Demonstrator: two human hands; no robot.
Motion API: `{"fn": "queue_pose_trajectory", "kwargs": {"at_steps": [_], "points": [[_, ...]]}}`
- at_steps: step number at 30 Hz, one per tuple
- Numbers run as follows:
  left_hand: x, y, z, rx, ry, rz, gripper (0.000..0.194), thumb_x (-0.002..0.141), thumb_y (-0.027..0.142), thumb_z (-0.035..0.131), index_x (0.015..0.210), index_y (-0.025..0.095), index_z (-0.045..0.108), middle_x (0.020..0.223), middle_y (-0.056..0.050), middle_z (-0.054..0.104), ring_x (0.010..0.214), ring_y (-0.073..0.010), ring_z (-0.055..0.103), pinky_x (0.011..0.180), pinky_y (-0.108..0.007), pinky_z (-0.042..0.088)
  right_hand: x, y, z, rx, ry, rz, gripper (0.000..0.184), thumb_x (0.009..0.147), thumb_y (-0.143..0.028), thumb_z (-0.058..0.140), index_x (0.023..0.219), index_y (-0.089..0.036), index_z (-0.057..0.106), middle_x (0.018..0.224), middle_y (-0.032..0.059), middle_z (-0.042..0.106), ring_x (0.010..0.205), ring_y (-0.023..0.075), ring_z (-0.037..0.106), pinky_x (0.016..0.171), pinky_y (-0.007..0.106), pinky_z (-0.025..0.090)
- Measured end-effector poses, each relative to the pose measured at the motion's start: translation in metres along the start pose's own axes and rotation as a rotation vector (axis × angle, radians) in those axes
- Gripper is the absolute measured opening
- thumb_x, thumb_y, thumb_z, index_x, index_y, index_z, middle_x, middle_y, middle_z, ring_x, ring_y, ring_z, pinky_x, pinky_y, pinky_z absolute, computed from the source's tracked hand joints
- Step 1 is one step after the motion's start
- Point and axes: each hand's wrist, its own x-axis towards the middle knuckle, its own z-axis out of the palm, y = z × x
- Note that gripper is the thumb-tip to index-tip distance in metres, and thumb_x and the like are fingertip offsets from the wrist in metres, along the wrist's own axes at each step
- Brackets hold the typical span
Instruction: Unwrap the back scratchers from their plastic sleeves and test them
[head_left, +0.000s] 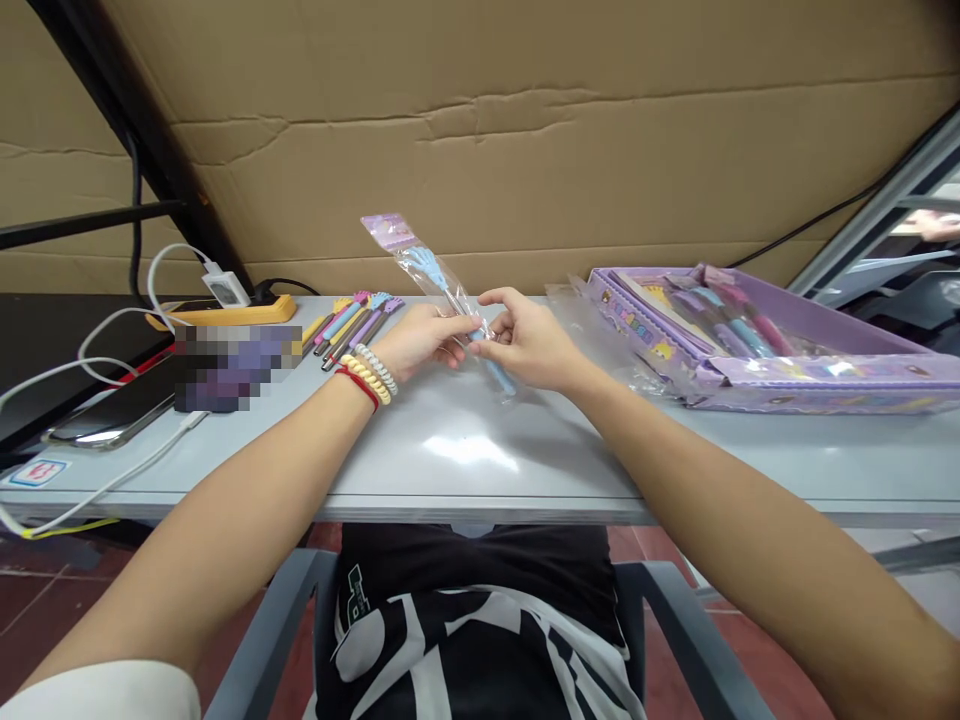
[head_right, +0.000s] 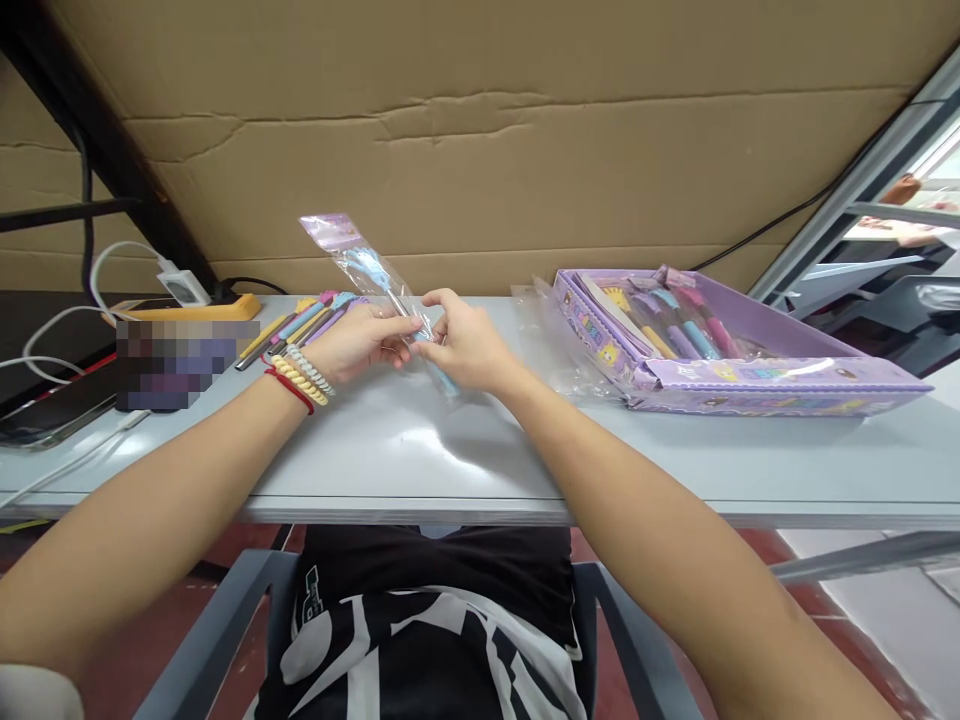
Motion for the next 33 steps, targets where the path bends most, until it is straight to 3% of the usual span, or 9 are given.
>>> {"fn": "queue_pose_trajectory", "kwargs": {"at_steps": [4, 6, 11, 15, 18, 22, 26, 29, 33], "points": [[0.003, 0.0, -0.005, -0.043, 0.156, 0.07, 0.017, 0.077, 0.022, 0.072, 0.068, 0.013, 0.06, 0.061, -0.001, 0.059, 0.051, -0.0086, 0.055, 0.047, -0.021, 0.043, 0.002, 0.002, -0.001, -0.022, 0.04, 0.103, 0.054, 0.08, -0.05, 0.063, 0.119, -0.014, 0.052, 0.094, 0.0081, 0.065, 0.077, 0.0179, 0.058, 0.067, 0.03, 0.043], [0.007, -0.001, -0.013, -0.107, 0.239, 0.116, 0.017, 0.078, 0.022, 0.072, 0.07, 0.013, 0.06, 0.062, 0.0, 0.059, 0.051, -0.0083, 0.056, 0.048, -0.021, 0.045, 0.004, 0.005, -0.003, -0.064, 0.099, 0.15, 0.048, 0.086, -0.054, 0.054, 0.113, -0.014, 0.057, 0.101, 0.0116, 0.065, 0.083, 0.0198, 0.059, 0.07, 0.032, 0.043], [0.014, -0.002, -0.032, -0.237, 0.425, 0.14, 0.018, 0.082, 0.022, 0.069, 0.072, 0.014, 0.057, 0.06, 0.003, 0.057, 0.055, -0.0087, 0.061, 0.056, -0.022, 0.052, 0.009, 0.013, -0.007, -0.145, 0.267, 0.161, 0.019, 0.087, -0.031, 0.051, 0.089, -0.016, 0.062, 0.095, 0.0104, 0.068, 0.087, 0.0215, 0.059, 0.076, 0.035, 0.044], [0.013, 0.0, -0.036, -0.26, 0.444, 0.152, 0.018, 0.082, 0.023, 0.069, 0.072, 0.014, 0.056, 0.06, 0.003, 0.057, 0.055, -0.0087, 0.061, 0.056, -0.021, 0.052, 0.01, 0.02, -0.005, -0.176, 0.289, -0.007, 0.022, 0.08, -0.021, 0.054, 0.097, -0.017, 0.068, 0.102, 0.0102, 0.069, 0.088, 0.0222, 0.061, 0.082, 0.039, 0.047], [0.013, 0.0, -0.035, -0.222, 0.443, 0.148, 0.021, 0.079, 0.026, 0.072, 0.072, 0.014, 0.056, 0.062, 0.002, 0.059, 0.058, -0.0099, 0.063, 0.057, -0.021, 0.053, 0.008, 0.023, -0.002, -0.229, 0.261, -0.18, 0.028, 0.081, -0.028, 0.055, 0.102, -0.02, 0.072, 0.12, 0.0109, 0.066, 0.107, 0.0278, 0.059, 0.095, 0.047, 0.043], [0.013, -0.002, -0.031, -0.157, 0.429, 0.159, 0.021, 0.079, 0.026, 0.073, 0.073, 0.013, 0.058, 0.062, 0.0, 0.061, 0.058, -0.0107, 0.064, 0.058, -0.022, 0.053, 0.005, 0.019, -0.001, -0.324, 0.158, -0.272, 0.034, 0.081, -0.027, 0.054, 0.109, -0.019, 0.073, 0.137, 0.0093, 0.059, 0.122, 0.0327, 0.049, 0.102, 0.051, 0.036], [0.013, -0.003, -0.031, -0.148, 0.421, 0.182, 0.02, 0.081, 0.024, 0.072, 0.071, 0.012, 0.058, 0.061, 0.0, 0.06, 0.057, -0.011, 0.064, 0.057, -0.023, 0.054, 0.005, 0.015, -0.005, -0.321, 0.039, -0.186, 0.031, 0.08, -0.024, 0.053, 0.103, -0.017, 0.072, 0.097, 0.008, 0.074, 0.09, 0.0257, 0.062, 0.084, 0.04, 0.045], [0.014, -0.003, -0.032, -0.159, 0.434, 0.185, 0.021, 0.081, 0.024, 0.071, 0.069, 0.013, 0.057, 0.059, 0.0, 0.059, 0.057, -0.0107, 0.063, 0.058, -0.023, 0.054, 0.006, 0.014, -0.006, -0.314, 0.014, -0.028, 0.02, 0.078, -0.021, 0.052, 0.086, -0.017, 0.071, 0.069, 0.0041, 0.07, 0.061, 0.0184, 0.057, 0.066, 0.033, 0.042], [0.014, -0.002, -0.033, -0.185, 0.417, 0.207, 0.024, 0.079, 0.027, 0.074, 0.069, 0.014, 0.056, 0.06, 0.002, 0.057, 0.059, -0.0106, 0.064, 0.064, -0.025, 0.057, 0.008, 0.017, -0.006, -0.291, 0.039, 0.05, 0.014, 0.073, -0.016, 0.054, 0.074, -0.019, 0.068, 0.06, 0.0016, 0.067, 0.059, 0.0169, 0.056, 0.062, 0.031, 0.04]]}}
